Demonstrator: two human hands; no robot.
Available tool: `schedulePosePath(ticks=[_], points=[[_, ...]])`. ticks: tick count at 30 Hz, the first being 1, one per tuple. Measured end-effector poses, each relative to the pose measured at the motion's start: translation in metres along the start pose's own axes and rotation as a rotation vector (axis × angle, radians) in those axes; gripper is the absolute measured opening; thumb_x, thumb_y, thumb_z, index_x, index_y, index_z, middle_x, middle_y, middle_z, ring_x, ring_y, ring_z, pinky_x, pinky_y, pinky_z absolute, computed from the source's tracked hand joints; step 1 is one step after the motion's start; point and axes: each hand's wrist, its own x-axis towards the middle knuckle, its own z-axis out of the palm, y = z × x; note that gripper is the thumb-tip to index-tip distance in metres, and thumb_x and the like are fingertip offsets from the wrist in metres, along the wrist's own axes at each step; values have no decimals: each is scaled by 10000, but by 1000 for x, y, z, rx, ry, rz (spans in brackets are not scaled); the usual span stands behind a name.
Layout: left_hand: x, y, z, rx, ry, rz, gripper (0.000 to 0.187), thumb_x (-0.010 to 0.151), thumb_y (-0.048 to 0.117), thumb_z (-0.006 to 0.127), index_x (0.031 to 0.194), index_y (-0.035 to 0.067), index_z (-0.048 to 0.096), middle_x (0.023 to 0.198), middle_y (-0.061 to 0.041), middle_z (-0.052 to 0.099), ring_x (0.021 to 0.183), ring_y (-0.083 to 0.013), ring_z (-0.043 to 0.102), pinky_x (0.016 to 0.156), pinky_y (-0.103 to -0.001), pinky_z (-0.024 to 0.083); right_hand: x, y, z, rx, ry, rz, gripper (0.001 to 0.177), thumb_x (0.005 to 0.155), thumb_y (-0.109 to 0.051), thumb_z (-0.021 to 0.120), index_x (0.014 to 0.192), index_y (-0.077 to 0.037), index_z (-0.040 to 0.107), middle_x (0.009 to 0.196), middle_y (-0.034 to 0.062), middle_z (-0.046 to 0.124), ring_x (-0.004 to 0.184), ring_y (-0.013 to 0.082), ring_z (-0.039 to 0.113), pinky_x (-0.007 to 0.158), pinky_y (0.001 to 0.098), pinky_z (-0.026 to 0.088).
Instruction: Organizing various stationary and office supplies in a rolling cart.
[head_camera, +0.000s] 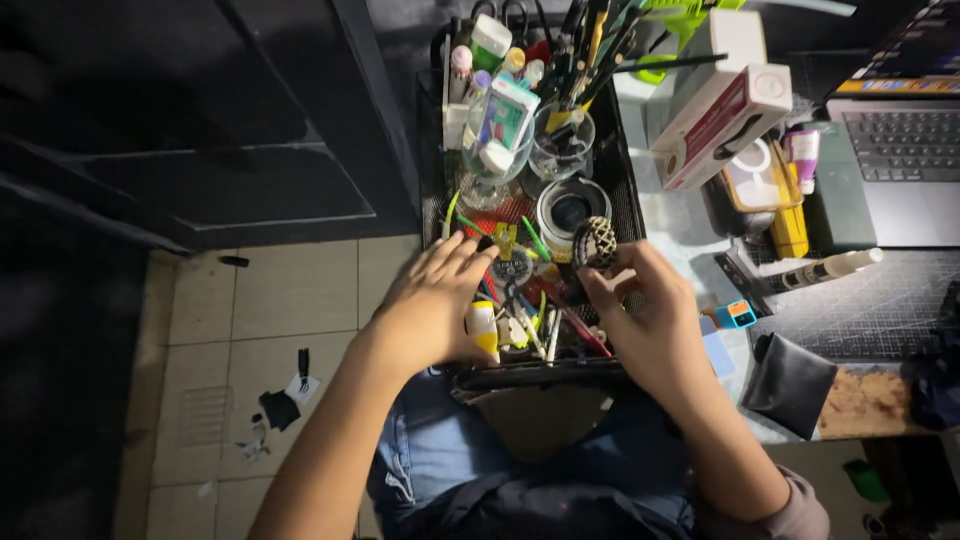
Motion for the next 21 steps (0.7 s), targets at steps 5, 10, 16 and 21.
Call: schedulePosePath(ticks=[5,10,16,21], points=[[21,8,-4,83,-327,-144,1356,508,536,1016,1581,141,285,1649,-232,141,1513,-400,116,1205,-505,118,3,-4,1,-71,21,48,207,921,-108,740,984,18,589,884,58,564,721,93,609,499,250,441],[25,-24,26,77,-30,-3,800,637,372,893,1326,71,619,1560,-217,392,1462,-381,365,1170,-465,364,0,0,2,-68,37,48,232,938,-112,745,994,31,572,895,60,550,721,99,600,530,252,442],[23,-19,18,203,222,96,540,692,252,878,1126,1,677,1441,-258,469,1378,-404,432,1069,-485,419,3,-5,1,-87,32,110,228,920,-109,746,1001,31,584,887,52,555,706,100,582,509,254,436],[17,-4,-6,211,144,-70,671,604,305,925,1166,39,672,1269,-149,534,1269,-352,456,1040,-478,433,3,5,2,-7,59,118,208,945,-105,737,1009,23,587,888,42,565,740,82,533,579,235,458]])
